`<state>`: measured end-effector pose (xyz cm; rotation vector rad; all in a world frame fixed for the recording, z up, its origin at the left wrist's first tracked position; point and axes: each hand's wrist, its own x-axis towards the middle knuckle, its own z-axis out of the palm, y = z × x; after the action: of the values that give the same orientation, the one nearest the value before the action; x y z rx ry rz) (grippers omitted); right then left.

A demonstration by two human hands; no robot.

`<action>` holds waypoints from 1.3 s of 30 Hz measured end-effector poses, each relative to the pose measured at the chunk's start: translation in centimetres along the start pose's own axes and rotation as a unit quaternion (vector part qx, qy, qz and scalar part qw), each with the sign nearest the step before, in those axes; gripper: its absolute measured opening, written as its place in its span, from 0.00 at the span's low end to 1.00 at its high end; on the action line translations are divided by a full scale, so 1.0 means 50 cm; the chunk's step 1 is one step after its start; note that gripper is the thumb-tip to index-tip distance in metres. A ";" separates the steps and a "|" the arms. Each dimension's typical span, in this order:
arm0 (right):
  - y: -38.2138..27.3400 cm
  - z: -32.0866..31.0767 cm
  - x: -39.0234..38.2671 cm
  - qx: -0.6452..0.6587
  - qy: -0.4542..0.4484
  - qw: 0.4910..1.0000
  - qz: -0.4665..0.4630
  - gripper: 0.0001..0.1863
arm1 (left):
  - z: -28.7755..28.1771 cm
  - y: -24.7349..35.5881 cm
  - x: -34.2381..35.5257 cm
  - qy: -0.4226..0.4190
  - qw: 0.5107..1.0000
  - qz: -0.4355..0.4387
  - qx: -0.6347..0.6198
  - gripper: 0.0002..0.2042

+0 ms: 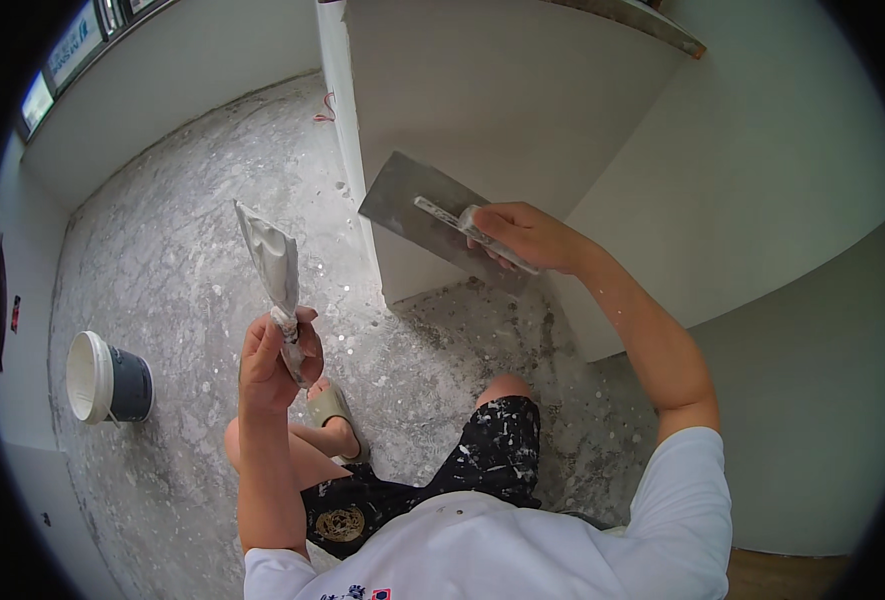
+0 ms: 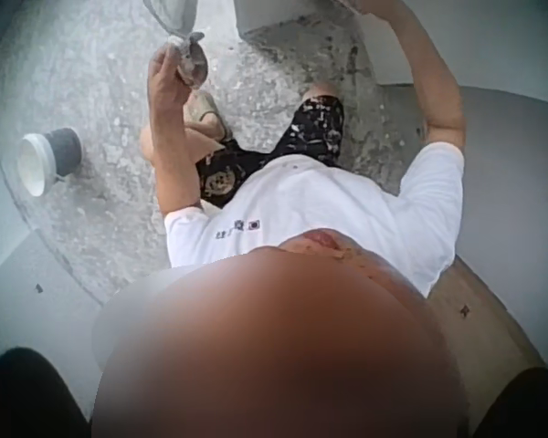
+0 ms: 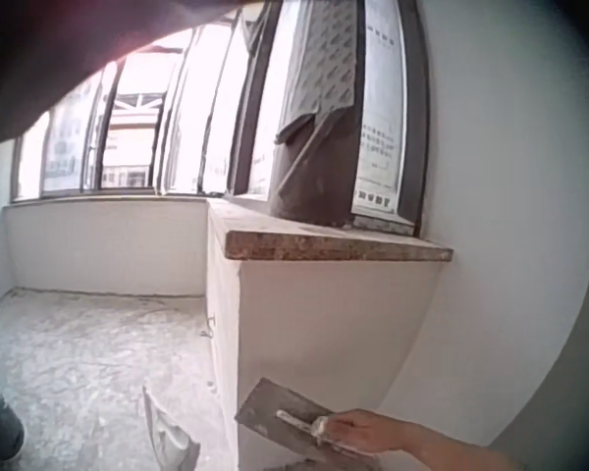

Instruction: Applying plaster to an interior wall corner using a trowel and putty knife.

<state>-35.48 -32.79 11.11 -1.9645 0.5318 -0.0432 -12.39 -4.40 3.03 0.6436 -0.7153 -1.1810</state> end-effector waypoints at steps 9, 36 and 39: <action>-0.140 0.003 0.056 -0.519 0.275 0.793 -0.160 0.29 | 0.010 -0.002 -0.009 0.041 0.999 -0.020 0.012 0.19; 0.316 -0.235 -0.086 0.187 0.582 0.788 -0.074 0.23 | 0.023 -0.132 0.044 0.006 0.989 -0.147 0.020 0.19; 0.311 -0.392 -0.065 0.048 0.673 0.734 -0.080 0.22 | 0.020 -0.146 0.063 -0.017 0.986 -0.163 0.021 0.20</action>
<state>-48.95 -53.72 7.03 -1.5689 1.2089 -1.6636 -16.76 -9.39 -1.49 0.7989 -0.6805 -1.4831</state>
